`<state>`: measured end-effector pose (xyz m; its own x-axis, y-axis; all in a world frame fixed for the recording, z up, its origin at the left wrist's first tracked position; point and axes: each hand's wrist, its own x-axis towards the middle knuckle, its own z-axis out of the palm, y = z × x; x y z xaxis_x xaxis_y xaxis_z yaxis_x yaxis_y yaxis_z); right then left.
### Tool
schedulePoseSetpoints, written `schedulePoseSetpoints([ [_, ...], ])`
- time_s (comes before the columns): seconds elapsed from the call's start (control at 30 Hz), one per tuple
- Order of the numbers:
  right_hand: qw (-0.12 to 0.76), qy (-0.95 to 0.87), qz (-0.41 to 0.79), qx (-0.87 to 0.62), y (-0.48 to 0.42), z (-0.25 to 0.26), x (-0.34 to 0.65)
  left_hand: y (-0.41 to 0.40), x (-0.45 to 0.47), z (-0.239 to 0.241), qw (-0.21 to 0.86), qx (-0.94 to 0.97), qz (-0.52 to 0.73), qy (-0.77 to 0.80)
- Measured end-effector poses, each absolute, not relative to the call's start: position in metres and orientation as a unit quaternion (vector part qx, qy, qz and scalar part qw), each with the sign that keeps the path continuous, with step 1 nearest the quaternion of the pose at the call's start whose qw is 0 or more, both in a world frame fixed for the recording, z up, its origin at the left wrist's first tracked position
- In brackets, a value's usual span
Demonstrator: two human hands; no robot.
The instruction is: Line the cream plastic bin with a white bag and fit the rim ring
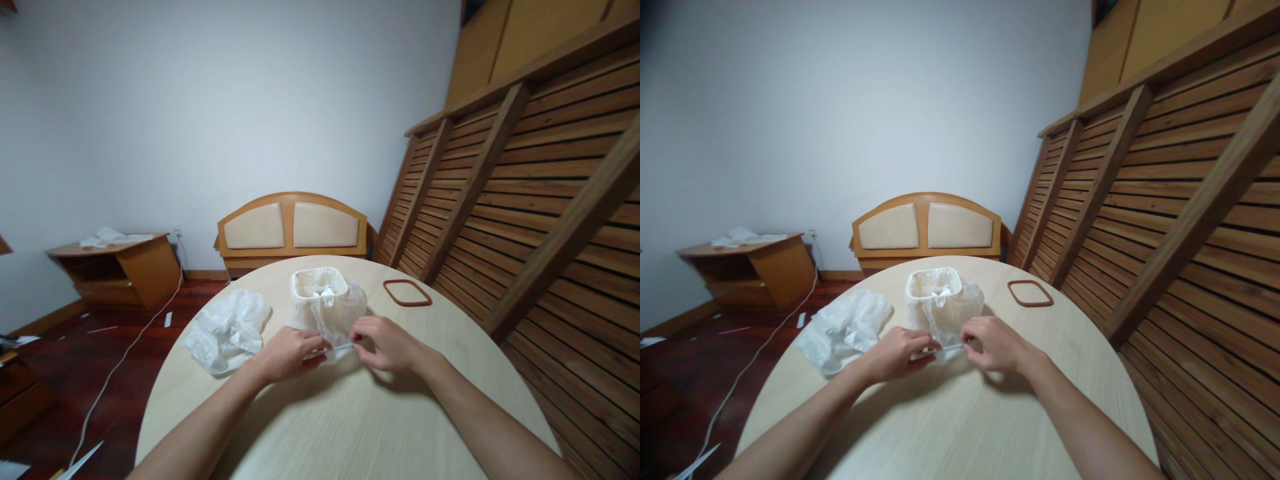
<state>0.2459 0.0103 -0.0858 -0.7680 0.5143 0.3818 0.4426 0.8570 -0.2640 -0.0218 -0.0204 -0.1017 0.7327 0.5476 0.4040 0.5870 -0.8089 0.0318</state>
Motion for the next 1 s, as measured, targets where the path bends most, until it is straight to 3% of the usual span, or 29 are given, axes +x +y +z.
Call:
schedulePoseSetpoints([
  [0.3, 0.341, -0.903, 0.097, -0.245, 0.015, -0.086, 0.252, -0.012, -0.040, -0.093, 0.094, -0.893, -0.335, -0.287],
  [0.53, 0.447, -0.856, 0.062, -0.251, 0.023, -0.088, 0.255, -0.010, -0.047, -0.087, 0.100, -0.877, -0.361, -0.300],
  [0.77, 0.494, -0.833, 0.007, -0.247, 0.021, -0.089, 0.250, -0.002, -0.058, -0.091, 0.103, -0.881, -0.344, -0.309],
  [1.0, 0.508, -0.828, -0.036, -0.235, 0.020, -0.091, 0.244, 0.006, -0.064, -0.093, 0.163, -0.819, -0.419, -0.356],
])
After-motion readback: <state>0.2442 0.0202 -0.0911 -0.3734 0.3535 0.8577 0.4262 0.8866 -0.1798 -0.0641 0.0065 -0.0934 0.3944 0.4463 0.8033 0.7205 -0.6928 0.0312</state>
